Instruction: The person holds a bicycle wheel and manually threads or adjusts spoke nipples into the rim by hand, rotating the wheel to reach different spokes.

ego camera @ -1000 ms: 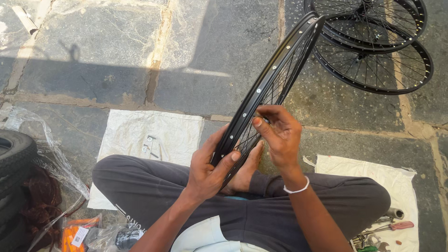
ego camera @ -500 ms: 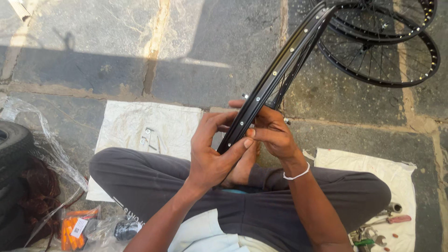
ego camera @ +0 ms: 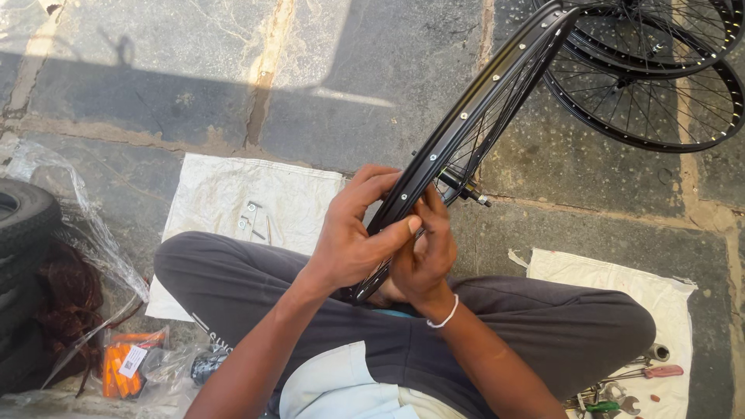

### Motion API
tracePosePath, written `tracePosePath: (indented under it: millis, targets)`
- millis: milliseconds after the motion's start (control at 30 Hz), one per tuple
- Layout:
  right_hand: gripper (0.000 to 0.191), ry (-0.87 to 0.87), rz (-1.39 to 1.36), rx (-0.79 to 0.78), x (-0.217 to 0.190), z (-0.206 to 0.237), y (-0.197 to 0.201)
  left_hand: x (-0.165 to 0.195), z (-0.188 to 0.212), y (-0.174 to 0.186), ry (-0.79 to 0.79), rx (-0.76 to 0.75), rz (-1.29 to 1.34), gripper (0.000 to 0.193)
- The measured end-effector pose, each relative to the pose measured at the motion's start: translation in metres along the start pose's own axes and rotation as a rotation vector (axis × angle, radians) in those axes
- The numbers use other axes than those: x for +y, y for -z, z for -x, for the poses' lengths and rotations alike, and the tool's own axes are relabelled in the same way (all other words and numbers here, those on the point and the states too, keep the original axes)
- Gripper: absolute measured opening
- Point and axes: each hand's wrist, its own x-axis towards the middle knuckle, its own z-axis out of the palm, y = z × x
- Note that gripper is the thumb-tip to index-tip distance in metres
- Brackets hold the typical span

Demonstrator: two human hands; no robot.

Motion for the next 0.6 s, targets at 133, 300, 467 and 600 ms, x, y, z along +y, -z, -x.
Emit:
tracePosePath:
  millis: [133, 300, 467, 600]
  targets:
    - [0.027, -0.182, -0.415, -0.057, 0.014, -0.003, 0.007, 0.000, 0.001, -0.006, 0.013, 0.088, -0.067, 0.050]
    - [0.028, -0.415, -0.577, -0.202, 0.025, -0.011, 0.018, 0.000, 0.007, -0.013, 0.001, 0.198, -0.111, 0.056]
    - [0.057, -0.619, -1.128, -0.536, 0.036, -0.046, 0.041, 0.003, 0.007, -0.014, 0.038, 0.235, -0.129, 0.049]
    - [0.044, -0.584, -0.942, -0.652, 0.050, -0.048, 0.045, 0.006, 0.008, -0.016, 0.033, 0.213, -0.141, 0.038]
